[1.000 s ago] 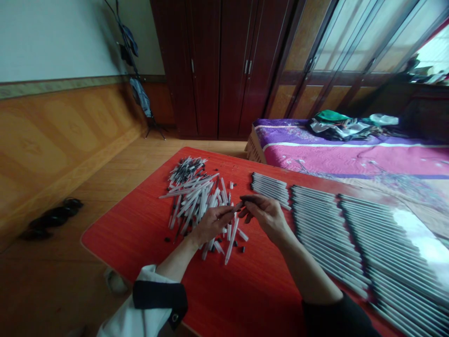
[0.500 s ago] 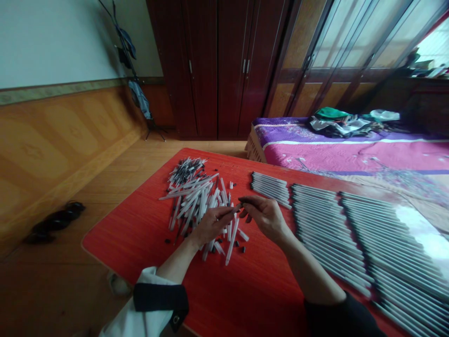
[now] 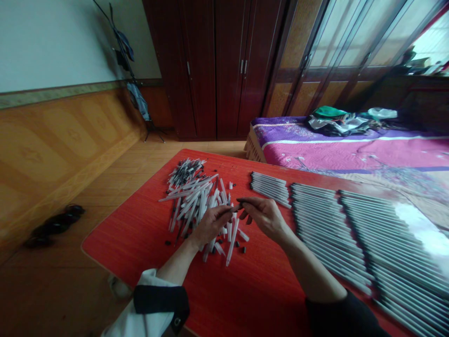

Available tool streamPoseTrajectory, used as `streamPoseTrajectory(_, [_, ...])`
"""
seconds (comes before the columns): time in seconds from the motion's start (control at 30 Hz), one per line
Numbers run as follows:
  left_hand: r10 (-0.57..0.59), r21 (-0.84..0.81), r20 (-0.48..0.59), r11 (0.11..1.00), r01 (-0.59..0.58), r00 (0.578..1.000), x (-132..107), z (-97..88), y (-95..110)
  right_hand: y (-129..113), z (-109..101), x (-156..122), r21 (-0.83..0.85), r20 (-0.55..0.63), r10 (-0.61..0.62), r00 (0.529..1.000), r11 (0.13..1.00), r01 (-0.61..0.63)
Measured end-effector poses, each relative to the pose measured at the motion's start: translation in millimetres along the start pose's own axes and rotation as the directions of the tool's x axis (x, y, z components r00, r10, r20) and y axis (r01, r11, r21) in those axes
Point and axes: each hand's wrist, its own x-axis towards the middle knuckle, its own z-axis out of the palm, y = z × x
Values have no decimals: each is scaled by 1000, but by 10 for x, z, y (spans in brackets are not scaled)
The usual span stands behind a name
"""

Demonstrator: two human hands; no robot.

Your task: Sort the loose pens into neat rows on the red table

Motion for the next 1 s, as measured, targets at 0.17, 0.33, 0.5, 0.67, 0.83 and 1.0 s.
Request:
streamPoseTrajectory(0.17, [20, 15, -9, 1000, -20, 1000, 3, 0, -17, 43, 13, 13, 57, -61, 25, 998, 998, -22])
streamPoseTrajectory(0.33, [31, 57, -6, 998, -31, 999, 5, -3, -10, 20, 14, 12, -111, -101, 27, 995, 993, -38])
streamPoseTrajectory(0.5, [77, 117, -17, 990, -74, 997, 0, -2, -12, -17, -10, 11, -347, -126, 37, 991, 934, -79])
streamPoseTrajectory(0.67, [74, 118, -26, 991, -70, 997, 3, 3, -44, 9, -28, 9, -365, -116, 29, 993, 928, -70])
streamPoseTrajectory(0.83, [66, 113, -37, 992, -62, 997, 9, -3, -51, 23, -18, 6, -275, -85, 9, 996, 961, -32])
streamPoseTrajectory(1.0, [100, 127, -18, 987, -96, 995, 2, -11, -43, -6, -11, 3, -390, -163, 36, 986, 916, -98])
